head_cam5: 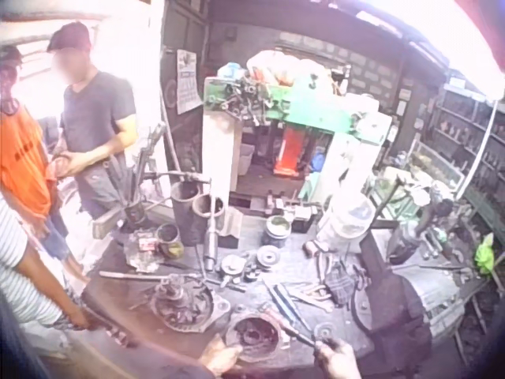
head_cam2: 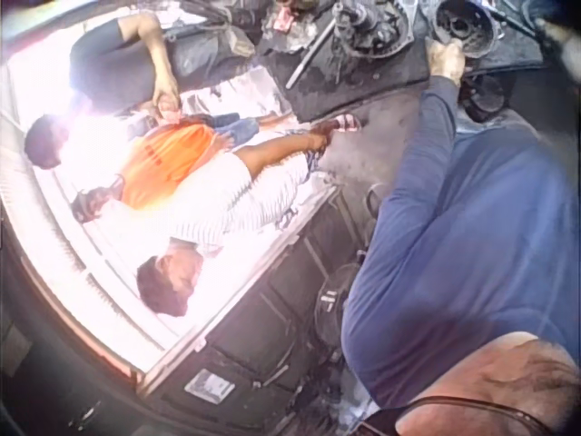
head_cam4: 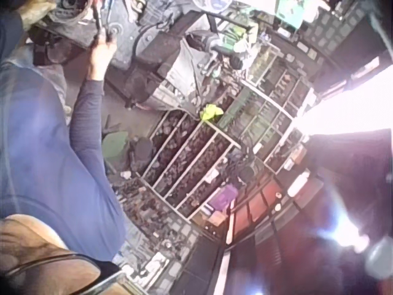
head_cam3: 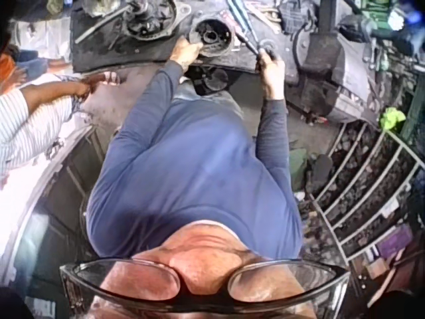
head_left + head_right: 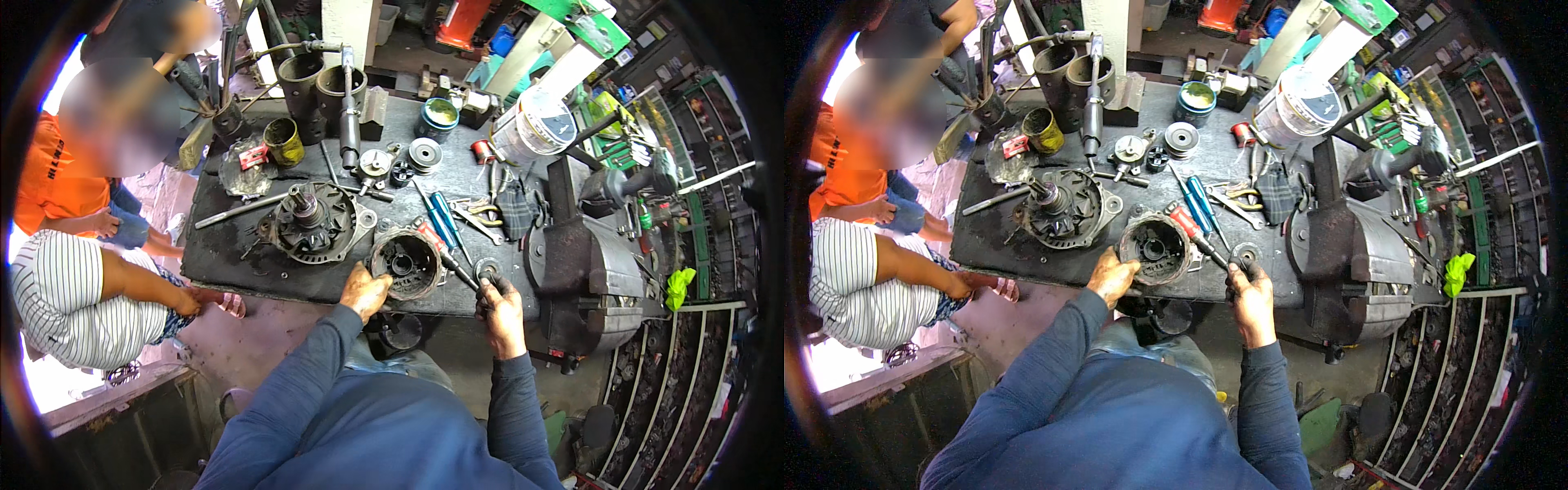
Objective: The person assembles an alternator on a workbench, attaching the housing and rotor, then tightening bolts with a screwdriver and wrench. They handle small parts and tools while another person works nearby.
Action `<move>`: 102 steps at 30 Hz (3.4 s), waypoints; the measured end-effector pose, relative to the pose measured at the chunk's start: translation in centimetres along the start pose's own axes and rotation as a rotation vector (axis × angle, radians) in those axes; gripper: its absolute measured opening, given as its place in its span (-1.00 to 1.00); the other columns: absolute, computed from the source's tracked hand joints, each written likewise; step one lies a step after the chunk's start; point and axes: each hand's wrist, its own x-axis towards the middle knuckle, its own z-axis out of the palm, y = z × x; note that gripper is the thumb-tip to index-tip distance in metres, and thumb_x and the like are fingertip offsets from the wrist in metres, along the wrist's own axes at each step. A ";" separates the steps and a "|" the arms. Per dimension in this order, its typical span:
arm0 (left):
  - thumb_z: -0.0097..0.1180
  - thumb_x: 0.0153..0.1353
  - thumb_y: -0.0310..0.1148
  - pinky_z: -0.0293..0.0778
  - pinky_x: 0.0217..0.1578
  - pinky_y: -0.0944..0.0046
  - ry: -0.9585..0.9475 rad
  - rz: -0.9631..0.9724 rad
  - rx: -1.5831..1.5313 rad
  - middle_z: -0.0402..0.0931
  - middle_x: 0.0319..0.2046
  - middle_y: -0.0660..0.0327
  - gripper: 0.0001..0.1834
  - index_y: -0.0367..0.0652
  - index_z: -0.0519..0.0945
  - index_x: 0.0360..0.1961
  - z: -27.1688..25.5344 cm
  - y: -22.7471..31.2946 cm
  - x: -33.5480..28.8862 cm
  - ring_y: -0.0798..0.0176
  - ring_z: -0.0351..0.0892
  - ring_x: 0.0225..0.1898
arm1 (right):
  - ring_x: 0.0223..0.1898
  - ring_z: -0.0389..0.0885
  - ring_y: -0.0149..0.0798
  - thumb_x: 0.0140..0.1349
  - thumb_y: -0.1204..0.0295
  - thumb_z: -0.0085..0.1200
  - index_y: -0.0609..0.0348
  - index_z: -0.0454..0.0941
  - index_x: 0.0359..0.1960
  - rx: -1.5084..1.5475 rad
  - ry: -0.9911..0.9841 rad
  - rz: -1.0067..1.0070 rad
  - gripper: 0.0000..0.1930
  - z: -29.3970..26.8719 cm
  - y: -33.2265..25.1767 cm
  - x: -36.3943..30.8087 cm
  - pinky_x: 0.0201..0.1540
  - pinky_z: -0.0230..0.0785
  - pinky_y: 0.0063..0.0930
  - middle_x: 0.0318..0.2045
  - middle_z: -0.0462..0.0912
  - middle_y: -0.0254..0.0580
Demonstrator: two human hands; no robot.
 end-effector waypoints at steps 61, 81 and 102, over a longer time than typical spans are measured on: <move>0.28 0.17 -0.08 0.36 0.39 -0.18 -0.303 0.163 -1.340 0.41 0.38 0.04 -0.13 -0.13 0.31 0.48 -28.3 -10.9 -24.1 -0.06 0.43 0.37 | -0.35 0.68 0.00 0.19 0.48 0.29 0.17 0.68 -0.23 -0.746 -0.548 -1.066 -0.87 28.8 0.9 -22.6 -0.23 0.52 -0.19 -0.39 0.71 -0.09; 0.36 0.05 -0.53 0.53 0.17 0.17 -0.085 0.142 -0.755 0.65 0.10 0.13 -0.33 -0.36 0.53 0.26 -23.4 -2.6 -17.8 0.17 0.65 0.08 | -0.41 0.66 -0.19 0.42 0.40 0.10 0.33 0.62 -0.13 -0.604 -0.686 -0.387 -0.80 24.5 6.3 -9.7 -0.27 0.51 -0.26 -0.39 0.73 -0.07; 0.31 -0.04 -0.58 0.51 0.27 0.01 -0.487 -0.123 -0.675 0.56 0.22 0.01 -0.14 -0.34 0.36 0.39 -30.9 -0.4 -7.4 -0.03 0.60 0.21 | -0.18 0.64 -0.16 0.42 0.35 0.09 0.32 0.58 -0.11 -0.474 -0.420 -0.149 -0.77 30.0 8.9 -7.6 -0.06 0.45 -0.22 -0.25 0.69 0.06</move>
